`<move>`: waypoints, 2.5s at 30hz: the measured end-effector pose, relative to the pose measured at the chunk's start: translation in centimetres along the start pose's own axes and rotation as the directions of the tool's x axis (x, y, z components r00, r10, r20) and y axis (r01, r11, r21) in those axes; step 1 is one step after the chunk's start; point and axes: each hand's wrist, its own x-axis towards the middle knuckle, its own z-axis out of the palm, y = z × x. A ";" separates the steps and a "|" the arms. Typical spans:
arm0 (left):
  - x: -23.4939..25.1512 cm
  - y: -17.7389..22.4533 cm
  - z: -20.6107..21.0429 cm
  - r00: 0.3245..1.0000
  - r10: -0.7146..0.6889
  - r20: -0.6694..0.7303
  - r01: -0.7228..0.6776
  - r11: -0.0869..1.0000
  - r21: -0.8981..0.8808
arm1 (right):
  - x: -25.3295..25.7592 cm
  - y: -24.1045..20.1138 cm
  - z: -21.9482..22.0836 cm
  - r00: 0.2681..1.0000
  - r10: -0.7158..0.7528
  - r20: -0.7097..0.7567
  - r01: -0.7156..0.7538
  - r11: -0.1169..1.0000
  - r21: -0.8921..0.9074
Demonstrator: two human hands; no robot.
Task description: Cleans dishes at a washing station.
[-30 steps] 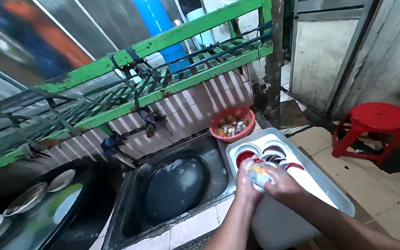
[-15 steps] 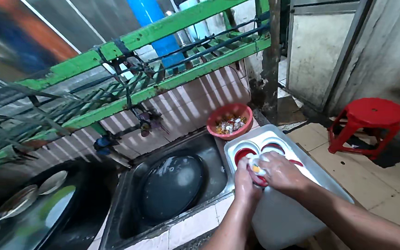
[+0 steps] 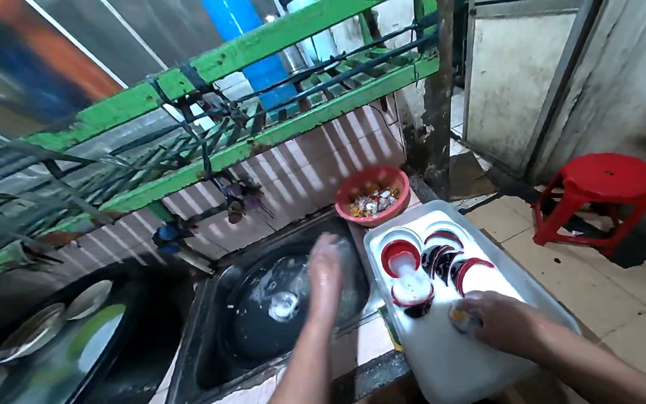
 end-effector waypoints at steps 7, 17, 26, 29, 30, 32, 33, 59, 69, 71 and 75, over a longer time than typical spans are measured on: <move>-6.3 7.1 10.1 0.585 -0.250 0.772 -0.288 0.826 0.485 | 0.8 0.8 0.8 0.986 0.030 0.165 -0.019 0.997 -0.069; -8.3 6.3 10.2 0.559 -0.123 0.820 -0.377 0.843 0.384 | 0.1 1.4 -1.4 0.909 0.249 -0.333 0.034 0.754 0.656; -10.7 8.8 9.4 0.850 -0.045 0.525 0.339 0.810 -0.479 | 1.2 -3.5 1.7 0.611 0.168 -0.773 0.518 0.654 0.552; -11.9 9.7 8.9 0.876 0.023 0.482 0.227 0.862 -0.453 | 1.7 -3.7 -2.1 0.753 0.274 -0.598 0.352 0.600 0.718; -12.2 9.6 8.9 0.887 0.034 0.461 0.226 0.838 -0.497 | 2.4 -3.3 -3.0 0.769 0.341 -0.540 0.284 0.575 0.767; -11.9 8.8 9.3 0.937 0.016 0.349 0.227 0.732 -0.643 | 3.1 -3.5 -2.6 0.747 0.357 -0.560 0.293 0.580 0.760; -11.4 8.6 9.0 0.952 -0.056 0.301 0.261 0.661 -0.704 | 2.9 -4.1 -1.4 0.722 0.294 -0.626 0.361 0.612 0.704; -8.6 7.1 10.1 0.883 -0.215 0.417 0.469 0.420 -0.777 | 2.4 -4.0 -1.5 0.775 -0.289 -0.562 0.365 0.931 0.025; -9.2 7.7 10.1 0.849 -0.259 0.461 0.516 0.219 -0.828 | 2.1 -4.1 -2.4 0.706 -0.445 -0.551 0.458 0.880 -0.123; -9.1 8.3 9.6 0.837 -0.298 0.459 0.528 0.220 -0.820 | 2.8 -3.4 -2.6 0.787 -0.388 -0.480 0.358 0.920 -0.158; -7.7 5.8 5.6 0.926 -0.166 0.338 0.375 0.479 -0.794 | 1.4 -3.5 -2.1 0.876 -0.358 -0.323 0.314 0.932 -0.180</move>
